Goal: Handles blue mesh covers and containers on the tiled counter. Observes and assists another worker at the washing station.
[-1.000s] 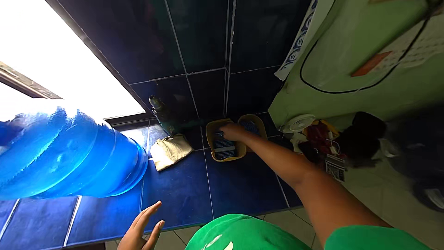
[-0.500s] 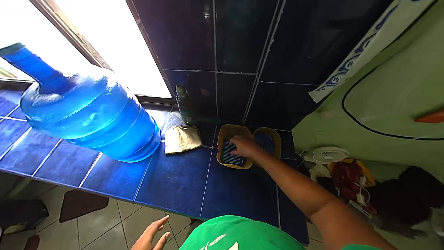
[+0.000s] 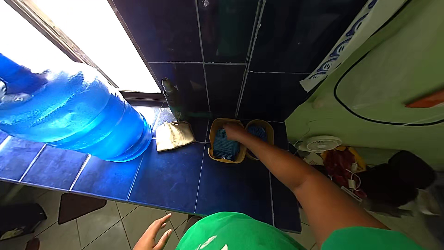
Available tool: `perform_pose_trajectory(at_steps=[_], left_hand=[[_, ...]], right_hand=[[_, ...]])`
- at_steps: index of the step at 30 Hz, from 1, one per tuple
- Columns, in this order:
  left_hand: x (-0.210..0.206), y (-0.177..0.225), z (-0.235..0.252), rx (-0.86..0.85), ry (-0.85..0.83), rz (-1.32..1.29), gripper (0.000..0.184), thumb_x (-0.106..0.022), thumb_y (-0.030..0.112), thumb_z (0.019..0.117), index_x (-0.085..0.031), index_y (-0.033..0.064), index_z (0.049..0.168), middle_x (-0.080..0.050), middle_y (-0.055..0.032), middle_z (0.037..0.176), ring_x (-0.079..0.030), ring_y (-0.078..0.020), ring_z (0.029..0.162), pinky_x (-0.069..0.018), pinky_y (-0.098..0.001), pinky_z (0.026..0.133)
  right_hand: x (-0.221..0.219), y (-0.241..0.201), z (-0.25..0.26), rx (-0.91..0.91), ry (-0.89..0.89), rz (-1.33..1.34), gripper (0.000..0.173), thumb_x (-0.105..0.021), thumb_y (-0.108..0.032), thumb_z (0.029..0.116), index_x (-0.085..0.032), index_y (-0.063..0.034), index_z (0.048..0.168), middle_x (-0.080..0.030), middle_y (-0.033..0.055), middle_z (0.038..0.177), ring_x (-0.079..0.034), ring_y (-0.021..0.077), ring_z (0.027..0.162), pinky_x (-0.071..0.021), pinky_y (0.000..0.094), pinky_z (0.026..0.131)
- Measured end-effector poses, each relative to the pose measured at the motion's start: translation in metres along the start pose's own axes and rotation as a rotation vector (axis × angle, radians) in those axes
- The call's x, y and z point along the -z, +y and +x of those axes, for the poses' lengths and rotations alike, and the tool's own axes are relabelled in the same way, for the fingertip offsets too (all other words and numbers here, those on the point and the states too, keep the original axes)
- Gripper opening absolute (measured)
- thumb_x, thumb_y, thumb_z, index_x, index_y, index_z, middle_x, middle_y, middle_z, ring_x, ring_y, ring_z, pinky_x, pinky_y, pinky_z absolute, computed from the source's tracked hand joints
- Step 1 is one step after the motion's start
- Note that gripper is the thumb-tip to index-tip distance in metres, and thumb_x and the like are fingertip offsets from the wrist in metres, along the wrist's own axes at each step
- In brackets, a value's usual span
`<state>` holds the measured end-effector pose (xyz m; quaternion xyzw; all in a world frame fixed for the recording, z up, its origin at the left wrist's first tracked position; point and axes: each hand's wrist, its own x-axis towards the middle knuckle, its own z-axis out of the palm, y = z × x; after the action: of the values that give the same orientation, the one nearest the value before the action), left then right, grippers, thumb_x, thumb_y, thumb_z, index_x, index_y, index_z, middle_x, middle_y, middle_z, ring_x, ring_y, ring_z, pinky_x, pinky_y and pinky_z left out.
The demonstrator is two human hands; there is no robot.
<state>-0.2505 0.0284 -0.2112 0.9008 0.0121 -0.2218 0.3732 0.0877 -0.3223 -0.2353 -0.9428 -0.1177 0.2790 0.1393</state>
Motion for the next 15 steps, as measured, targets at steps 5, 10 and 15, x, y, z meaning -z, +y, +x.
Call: perform_pose_trajectory(at_steps=[5,10,15], left_hand=[[-0.014,-0.004,-0.002,0.023,-0.055,-0.035,0.045,-0.061,0.019,0.102,-0.056,0.0003,0.143,-0.061,-0.0214,0.139,-0.063,-0.0327,0.125,-0.0484,-0.0474,0.109],[-0.012,0.017,0.038,-0.126,0.019,-0.042,0.042,-0.058,0.024,0.1018,-0.06,0.0063,0.14,-0.065,-0.0133,0.136,-0.062,-0.0242,0.126,-0.0493,-0.0445,0.109],[-0.003,0.116,0.144,-0.433,0.028,0.233,0.042,-0.061,0.025,0.1003,-0.062,0.0099,0.139,-0.059,-0.0114,0.145,-0.054,-0.0292,0.135,-0.0436,-0.0517,0.112]], right_hand=[[0.054,0.036,0.002,0.237,0.074,0.3,0.055,-0.078,-0.007,0.0888,-0.057,0.0032,0.138,-0.062,0.0292,0.131,-0.059,0.0434,0.124,-0.0442,0.0612,0.107],[0.118,0.042,-0.066,0.414,0.281,0.902,0.047,-0.072,0.0,0.0888,-0.057,0.0018,0.133,-0.067,0.0135,0.119,-0.068,0.0166,0.105,-0.0577,0.0356,0.094],[0.104,0.052,-0.085,0.527,0.315,1.239,0.044,-0.07,-0.001,0.0868,-0.055,-0.0032,0.128,-0.071,0.0027,0.108,-0.071,0.0105,0.096,-0.0612,0.0303,0.087]])
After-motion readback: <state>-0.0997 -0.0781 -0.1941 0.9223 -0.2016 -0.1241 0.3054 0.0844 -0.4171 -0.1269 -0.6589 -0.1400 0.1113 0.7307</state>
